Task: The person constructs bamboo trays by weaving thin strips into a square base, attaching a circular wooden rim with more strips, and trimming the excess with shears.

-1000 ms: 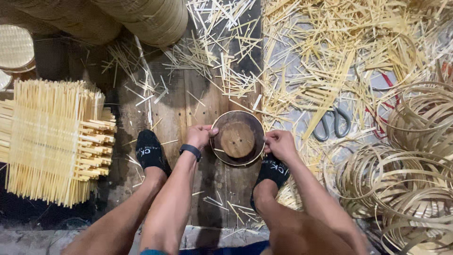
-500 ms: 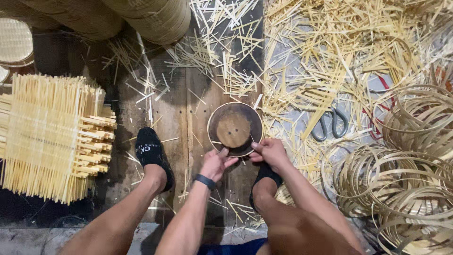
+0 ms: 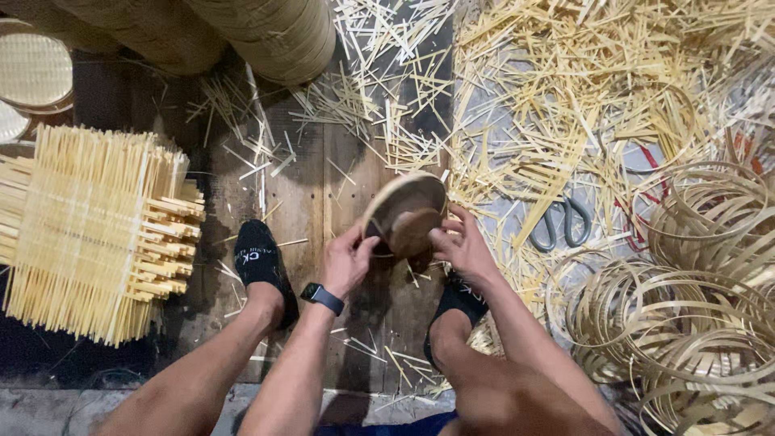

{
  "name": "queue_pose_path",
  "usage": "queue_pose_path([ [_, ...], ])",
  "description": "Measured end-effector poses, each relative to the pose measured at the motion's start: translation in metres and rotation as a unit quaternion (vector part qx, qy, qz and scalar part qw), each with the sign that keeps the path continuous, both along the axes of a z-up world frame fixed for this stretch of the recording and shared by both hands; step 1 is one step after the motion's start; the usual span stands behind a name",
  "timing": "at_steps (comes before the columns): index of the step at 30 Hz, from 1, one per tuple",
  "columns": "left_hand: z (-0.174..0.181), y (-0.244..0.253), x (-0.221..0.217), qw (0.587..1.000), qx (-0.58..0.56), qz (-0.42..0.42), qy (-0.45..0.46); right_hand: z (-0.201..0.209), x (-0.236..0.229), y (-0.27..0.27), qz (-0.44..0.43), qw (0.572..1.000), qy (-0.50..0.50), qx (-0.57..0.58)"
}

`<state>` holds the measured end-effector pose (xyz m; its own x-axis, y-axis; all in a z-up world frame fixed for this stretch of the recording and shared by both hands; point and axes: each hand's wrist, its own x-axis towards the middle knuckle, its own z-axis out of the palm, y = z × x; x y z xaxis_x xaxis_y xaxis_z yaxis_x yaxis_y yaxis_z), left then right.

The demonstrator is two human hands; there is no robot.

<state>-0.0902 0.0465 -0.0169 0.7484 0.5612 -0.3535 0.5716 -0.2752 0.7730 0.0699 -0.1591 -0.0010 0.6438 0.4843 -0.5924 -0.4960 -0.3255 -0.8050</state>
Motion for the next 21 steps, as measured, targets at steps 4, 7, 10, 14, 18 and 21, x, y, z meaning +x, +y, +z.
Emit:
queue_pose_path([
  [4,0.052,-0.017,0.042,0.951,0.14,-0.107,-0.255,0.024,0.005,0.03,0.022,0.996,-0.063,-0.063],
  [7,0.056,-0.042,0.068,0.971,-0.059,0.027,-0.228,0.021,0.004,0.04,-0.056,0.998,-0.015,-0.038],
  [10,0.045,-0.038,0.083,0.987,-0.015,0.077,-0.138,0.003,0.001,0.039,-0.077,0.997,0.0,-0.013],
  [14,0.036,-0.028,0.091,0.963,0.036,-0.009,-0.266,-0.028,0.004,0.033,-0.093,0.995,-0.035,0.013],
  [18,0.045,-0.031,0.098,0.972,0.019,-0.002,-0.236,-0.028,0.013,0.027,-0.107,0.994,0.025,0.005],
  [21,0.042,-0.03,0.099,0.969,0.034,0.015,-0.246,-0.028,0.008,0.035,-0.117,0.993,0.006,-0.026],
])
